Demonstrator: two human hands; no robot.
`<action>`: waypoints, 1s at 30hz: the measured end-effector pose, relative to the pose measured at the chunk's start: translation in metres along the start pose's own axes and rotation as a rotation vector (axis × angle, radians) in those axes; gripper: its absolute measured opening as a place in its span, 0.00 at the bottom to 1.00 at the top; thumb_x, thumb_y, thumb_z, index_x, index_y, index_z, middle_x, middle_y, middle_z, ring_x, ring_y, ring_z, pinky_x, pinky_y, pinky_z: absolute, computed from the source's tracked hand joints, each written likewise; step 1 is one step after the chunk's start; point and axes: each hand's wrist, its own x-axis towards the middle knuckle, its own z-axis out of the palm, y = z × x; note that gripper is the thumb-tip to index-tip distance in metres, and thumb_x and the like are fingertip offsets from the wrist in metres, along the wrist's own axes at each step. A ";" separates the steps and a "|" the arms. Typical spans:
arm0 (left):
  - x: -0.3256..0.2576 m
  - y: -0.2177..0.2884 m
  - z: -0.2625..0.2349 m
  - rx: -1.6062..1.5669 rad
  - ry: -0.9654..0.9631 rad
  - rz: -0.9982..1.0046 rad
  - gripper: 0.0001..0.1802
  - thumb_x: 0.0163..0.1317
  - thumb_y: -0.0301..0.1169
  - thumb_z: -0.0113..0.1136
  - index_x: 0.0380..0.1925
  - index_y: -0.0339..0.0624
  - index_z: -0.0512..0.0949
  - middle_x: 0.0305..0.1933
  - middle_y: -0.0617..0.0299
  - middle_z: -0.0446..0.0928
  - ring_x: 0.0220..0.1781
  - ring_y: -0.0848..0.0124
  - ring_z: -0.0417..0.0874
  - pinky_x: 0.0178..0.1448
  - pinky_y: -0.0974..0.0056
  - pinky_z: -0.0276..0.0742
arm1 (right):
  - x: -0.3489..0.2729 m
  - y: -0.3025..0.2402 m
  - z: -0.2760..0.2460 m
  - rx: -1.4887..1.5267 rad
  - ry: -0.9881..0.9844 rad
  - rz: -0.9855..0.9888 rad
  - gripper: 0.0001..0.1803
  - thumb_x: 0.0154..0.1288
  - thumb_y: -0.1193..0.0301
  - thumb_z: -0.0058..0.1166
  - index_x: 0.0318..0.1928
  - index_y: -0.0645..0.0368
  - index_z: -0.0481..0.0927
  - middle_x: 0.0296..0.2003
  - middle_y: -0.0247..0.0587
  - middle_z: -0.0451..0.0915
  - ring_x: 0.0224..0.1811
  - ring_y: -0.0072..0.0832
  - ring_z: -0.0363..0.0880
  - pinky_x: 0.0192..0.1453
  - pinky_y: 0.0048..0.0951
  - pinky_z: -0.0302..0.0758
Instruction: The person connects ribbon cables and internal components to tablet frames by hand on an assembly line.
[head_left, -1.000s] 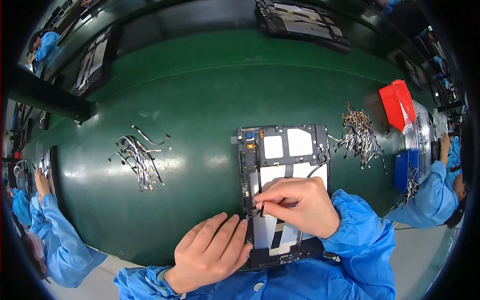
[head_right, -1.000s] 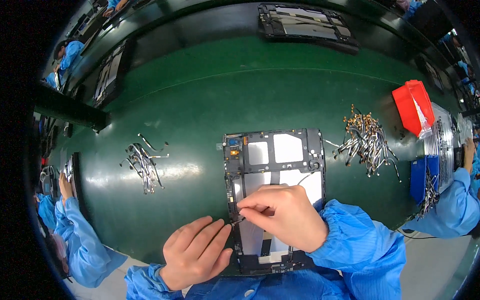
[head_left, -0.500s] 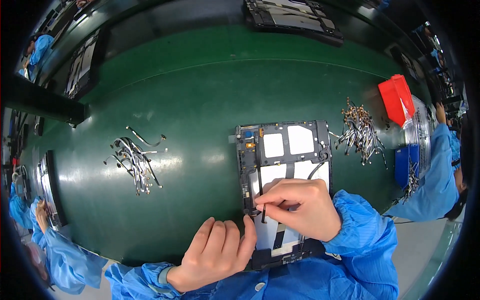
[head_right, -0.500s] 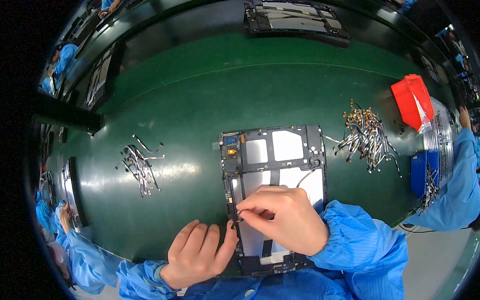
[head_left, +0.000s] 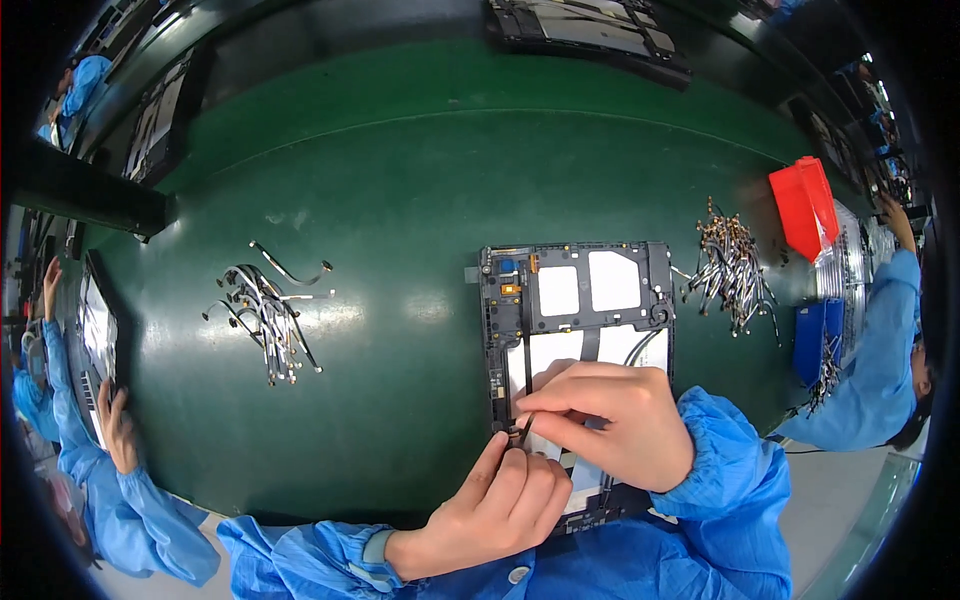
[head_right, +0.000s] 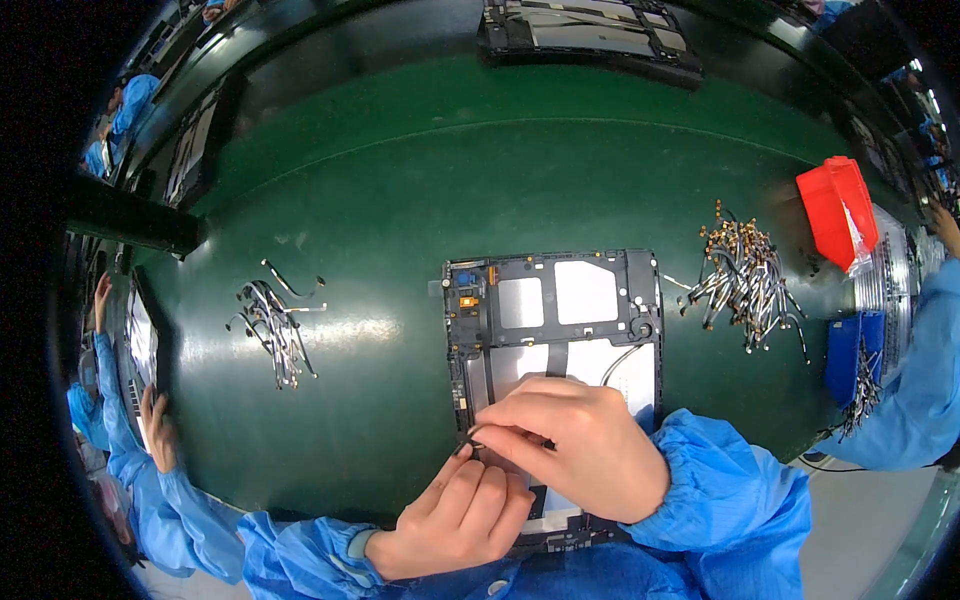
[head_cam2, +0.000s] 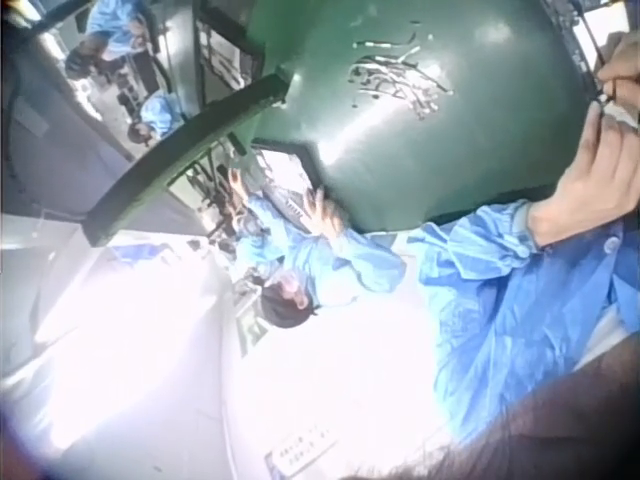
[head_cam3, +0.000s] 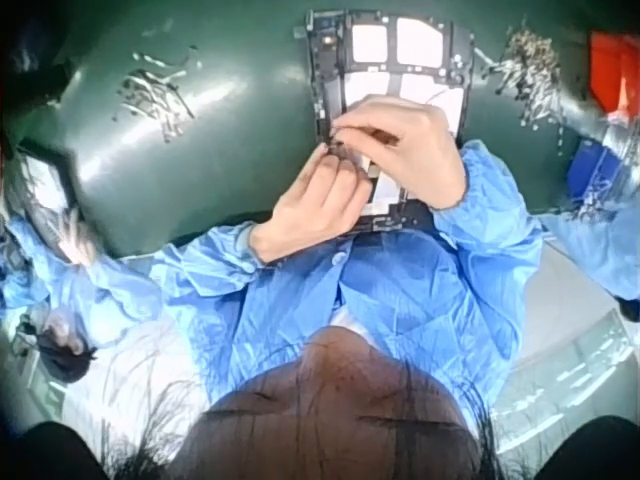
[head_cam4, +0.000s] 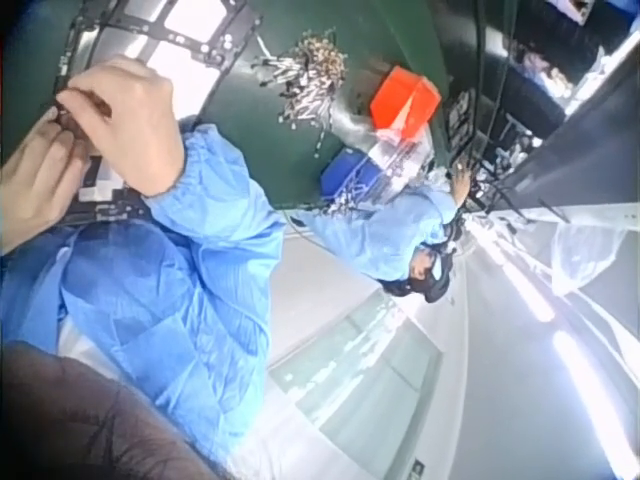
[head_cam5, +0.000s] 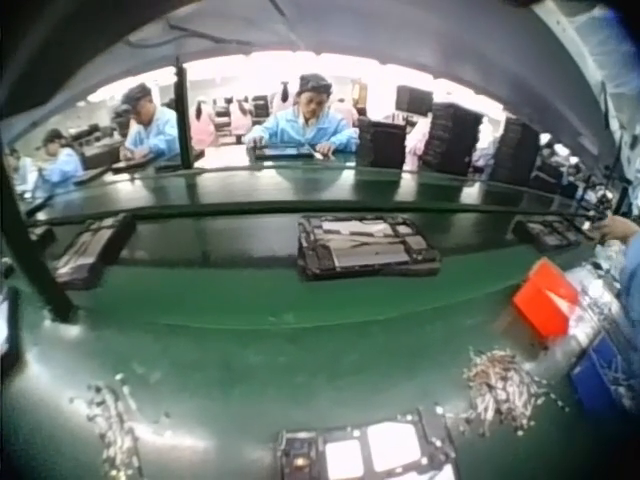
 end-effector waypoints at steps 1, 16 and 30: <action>-0.001 0.001 0.001 0.003 0.008 -0.002 0.04 0.54 0.30 0.53 0.24 0.43 0.75 0.28 0.63 0.70 0.35 0.70 0.76 0.54 0.61 0.82 | 0.001 -0.003 -0.002 -0.078 0.038 -0.027 0.08 0.56 0.76 0.63 0.37 0.65 0.83 0.30 0.41 0.80 0.29 0.32 0.81 0.32 0.28 0.78; 0.002 0.002 -0.001 0.014 -0.047 -0.076 0.10 0.62 0.31 0.52 0.22 0.42 0.74 0.43 0.50 0.83 0.47 0.64 0.84 0.52 0.67 0.81 | 0.004 0.012 0.001 -0.169 0.116 -0.045 0.09 0.51 0.81 0.66 0.36 0.63 0.86 0.32 0.40 0.80 0.33 0.26 0.82 0.35 0.23 0.81; 0.000 0.002 0.002 0.070 -0.070 -0.023 0.11 0.65 0.35 0.49 0.26 0.41 0.70 0.42 0.48 0.83 0.43 0.63 0.85 0.46 0.70 0.81 | 0.014 0.013 0.001 -0.160 0.173 -0.077 0.07 0.53 0.82 0.64 0.34 0.63 0.85 0.32 0.41 0.82 0.33 0.30 0.83 0.35 0.25 0.80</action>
